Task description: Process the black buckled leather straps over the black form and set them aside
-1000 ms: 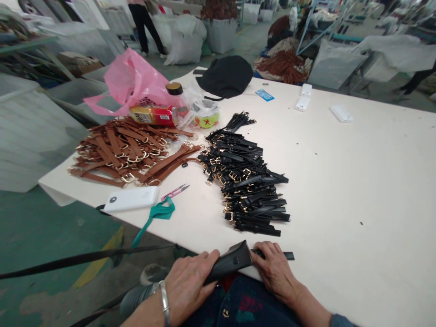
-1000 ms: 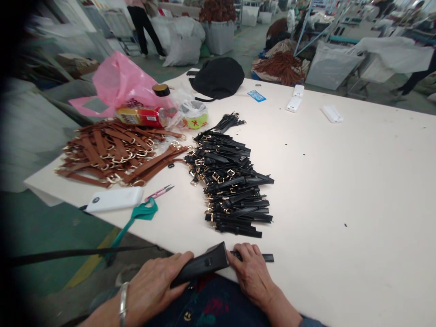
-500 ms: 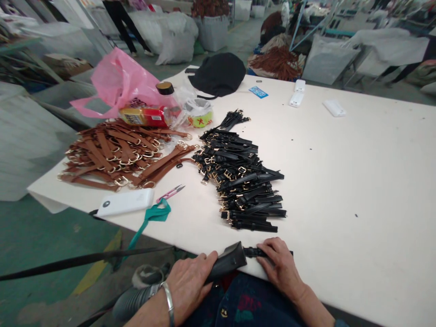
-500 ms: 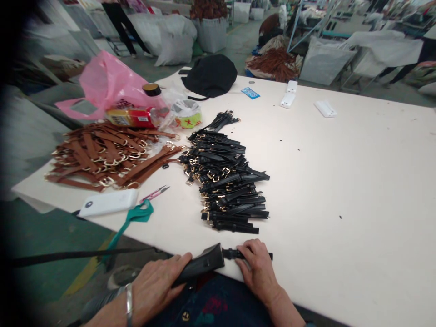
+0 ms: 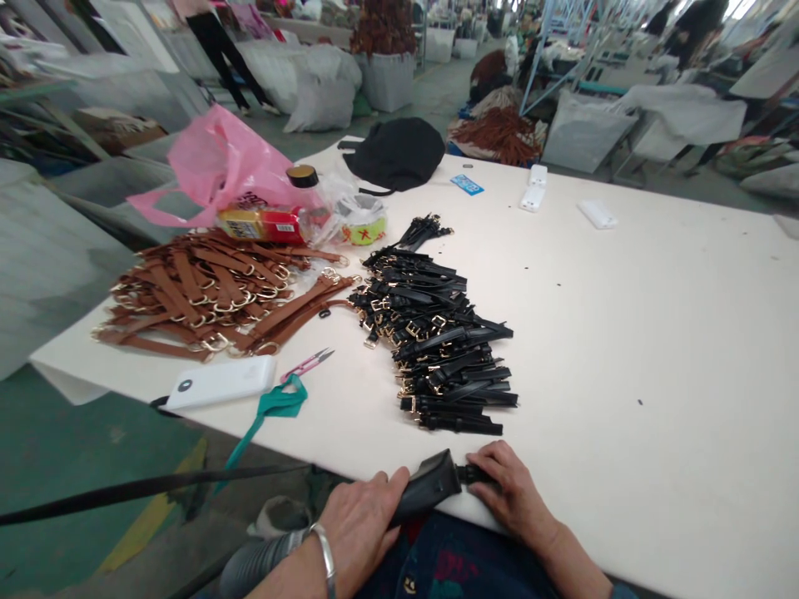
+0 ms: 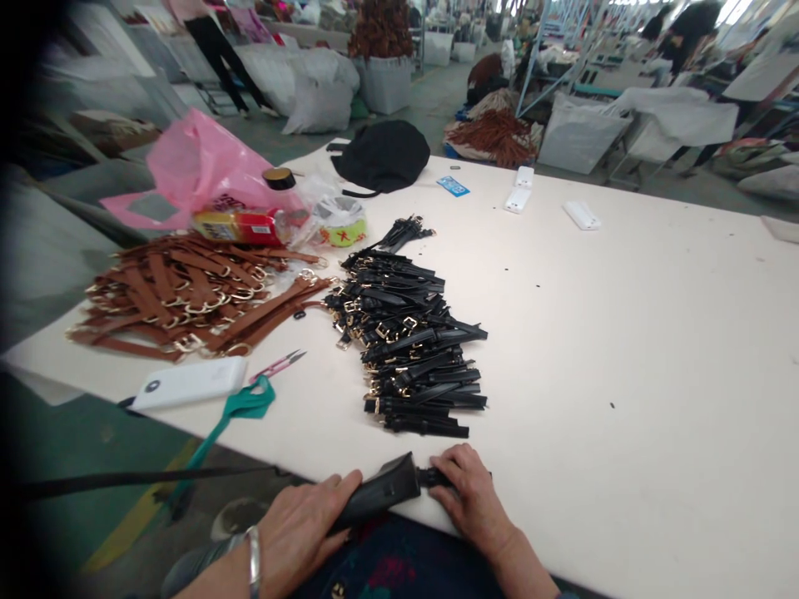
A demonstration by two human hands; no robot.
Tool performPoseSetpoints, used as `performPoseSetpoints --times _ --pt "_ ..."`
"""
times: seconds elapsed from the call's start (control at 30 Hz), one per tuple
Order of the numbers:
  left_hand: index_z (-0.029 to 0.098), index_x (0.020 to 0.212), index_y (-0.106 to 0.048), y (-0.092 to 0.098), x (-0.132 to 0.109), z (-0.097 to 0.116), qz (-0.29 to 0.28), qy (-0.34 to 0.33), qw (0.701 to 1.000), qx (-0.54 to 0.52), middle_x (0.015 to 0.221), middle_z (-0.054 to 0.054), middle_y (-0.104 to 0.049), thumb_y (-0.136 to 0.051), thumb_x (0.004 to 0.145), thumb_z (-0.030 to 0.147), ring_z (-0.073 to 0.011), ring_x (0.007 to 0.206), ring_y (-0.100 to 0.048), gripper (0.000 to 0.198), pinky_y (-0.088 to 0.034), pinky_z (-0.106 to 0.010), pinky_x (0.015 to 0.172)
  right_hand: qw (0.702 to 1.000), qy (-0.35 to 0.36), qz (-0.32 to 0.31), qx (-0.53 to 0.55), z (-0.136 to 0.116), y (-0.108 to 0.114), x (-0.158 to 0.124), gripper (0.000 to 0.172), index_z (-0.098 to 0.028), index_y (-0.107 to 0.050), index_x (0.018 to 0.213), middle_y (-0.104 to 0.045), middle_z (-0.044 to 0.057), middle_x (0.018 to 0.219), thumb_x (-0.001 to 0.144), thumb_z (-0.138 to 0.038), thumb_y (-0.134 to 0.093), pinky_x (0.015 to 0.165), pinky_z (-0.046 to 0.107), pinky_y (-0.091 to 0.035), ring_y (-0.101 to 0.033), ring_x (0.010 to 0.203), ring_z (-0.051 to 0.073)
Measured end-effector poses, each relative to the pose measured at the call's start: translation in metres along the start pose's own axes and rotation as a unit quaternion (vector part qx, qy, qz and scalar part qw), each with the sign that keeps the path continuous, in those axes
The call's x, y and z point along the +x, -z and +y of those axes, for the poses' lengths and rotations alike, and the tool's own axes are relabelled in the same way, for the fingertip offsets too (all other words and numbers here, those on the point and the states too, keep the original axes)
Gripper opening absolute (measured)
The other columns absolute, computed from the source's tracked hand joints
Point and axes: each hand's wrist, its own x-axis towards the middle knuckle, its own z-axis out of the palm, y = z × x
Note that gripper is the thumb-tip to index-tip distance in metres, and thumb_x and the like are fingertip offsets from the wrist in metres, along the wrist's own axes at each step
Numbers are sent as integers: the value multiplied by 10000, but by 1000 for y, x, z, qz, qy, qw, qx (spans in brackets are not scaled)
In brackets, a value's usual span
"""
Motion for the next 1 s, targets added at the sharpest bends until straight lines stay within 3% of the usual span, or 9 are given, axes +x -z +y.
performPoseSetpoints --times 0.23,0.57,0.8,1.0 --pt "230 1133 -403 6 2 12 -21 7 999 43 971 -76 -574 -445 678 144 -283 853 -593 465 -464 -436 706 1000 -4 11 4 -3 4 -2 272 -223 -537 1065 -549 72 911 794 -209 -539 708 345 -454 -508 849 203" --pt "228 1098 -414 5 2 14 -23 7 998 61 934 -81 -575 -415 710 121 -278 831 -606 402 -475 -425 678 995 -12 49 -81 0 -3 -18 244 -216 -580 1024 -543 66 856 786 -261 -548 681 366 -408 -502 793 204" --pt "175 999 -489 -7 11 31 67 -18 990 120 787 -100 -587 -267 752 13 -267 675 -619 369 -485 -392 546 998 -22 45 -26 -1 -6 -20 272 -229 -555 1069 -508 64 863 800 -206 -521 674 371 -429 -485 800 206" --pt "176 1056 -511 0 19 39 59 -13 996 65 847 -119 -598 -277 771 21 -271 773 -615 399 -491 -412 625 998 -35 45 23 -3 -6 -15 303 -270 -547 1074 -518 58 852 788 -181 -503 659 380 -463 -508 797 214"
